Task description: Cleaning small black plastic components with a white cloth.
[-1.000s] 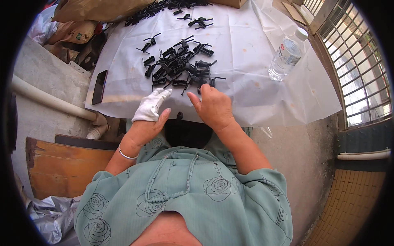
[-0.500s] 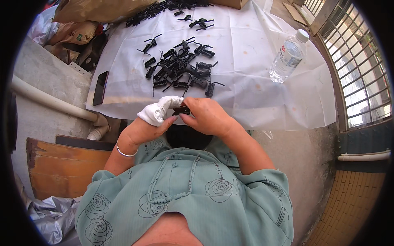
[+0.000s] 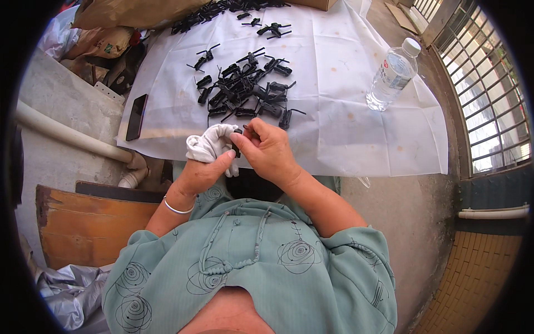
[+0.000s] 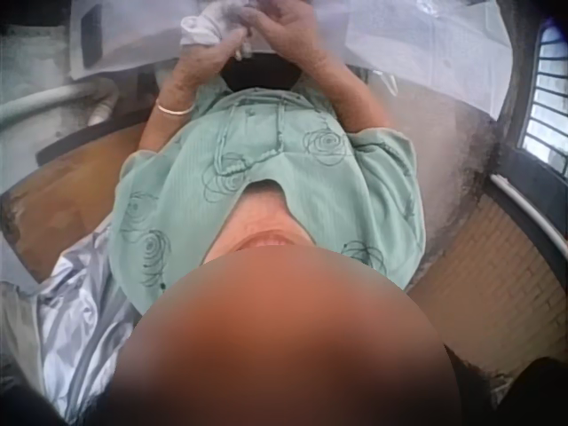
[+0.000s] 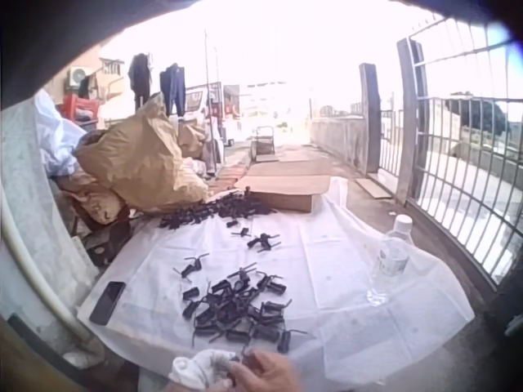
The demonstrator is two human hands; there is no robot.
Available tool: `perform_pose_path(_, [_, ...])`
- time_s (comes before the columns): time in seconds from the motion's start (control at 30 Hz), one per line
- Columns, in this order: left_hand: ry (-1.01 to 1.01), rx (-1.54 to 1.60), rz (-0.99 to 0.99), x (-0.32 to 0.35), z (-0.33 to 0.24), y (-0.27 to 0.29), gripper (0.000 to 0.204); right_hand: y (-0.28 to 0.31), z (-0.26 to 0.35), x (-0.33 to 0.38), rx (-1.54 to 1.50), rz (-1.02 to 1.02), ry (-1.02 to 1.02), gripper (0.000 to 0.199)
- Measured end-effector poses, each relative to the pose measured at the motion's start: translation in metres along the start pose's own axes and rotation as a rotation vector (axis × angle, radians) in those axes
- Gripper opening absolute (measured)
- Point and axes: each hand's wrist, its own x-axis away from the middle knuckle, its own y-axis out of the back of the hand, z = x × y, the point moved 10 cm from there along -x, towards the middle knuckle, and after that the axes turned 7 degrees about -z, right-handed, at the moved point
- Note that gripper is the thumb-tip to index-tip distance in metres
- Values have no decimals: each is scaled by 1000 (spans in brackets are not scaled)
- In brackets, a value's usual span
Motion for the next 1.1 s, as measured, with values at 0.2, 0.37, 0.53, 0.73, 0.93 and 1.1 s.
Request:
perform_pose_path(0.2, [-77,-197,-187,1,-1,17,24,-15,11,8,37,162,177,26])
perform_pose_path(0.37, [-362,-453,-288,6,-15,15,23,-25,-10,9,-34,164,0,27])
perform_pose_path(0.53, [-394,-416,-266,8,-16,11,29,-29,-19,11,-84,134,-57,26])
perform_pose_path(0.73, [-176,-2,-183,-5,-7,26,30,-18,-15,6,189,317,-28,15])
perform_pose_path(0.93, [-24,-101,-147,-4,4,17,36,-8,9,7,-10,235,280,10])
perform_pose_path(1.1, [-48,-202,21,2,-6,-6,31,-13,-10,5,-115,239,-79,14])
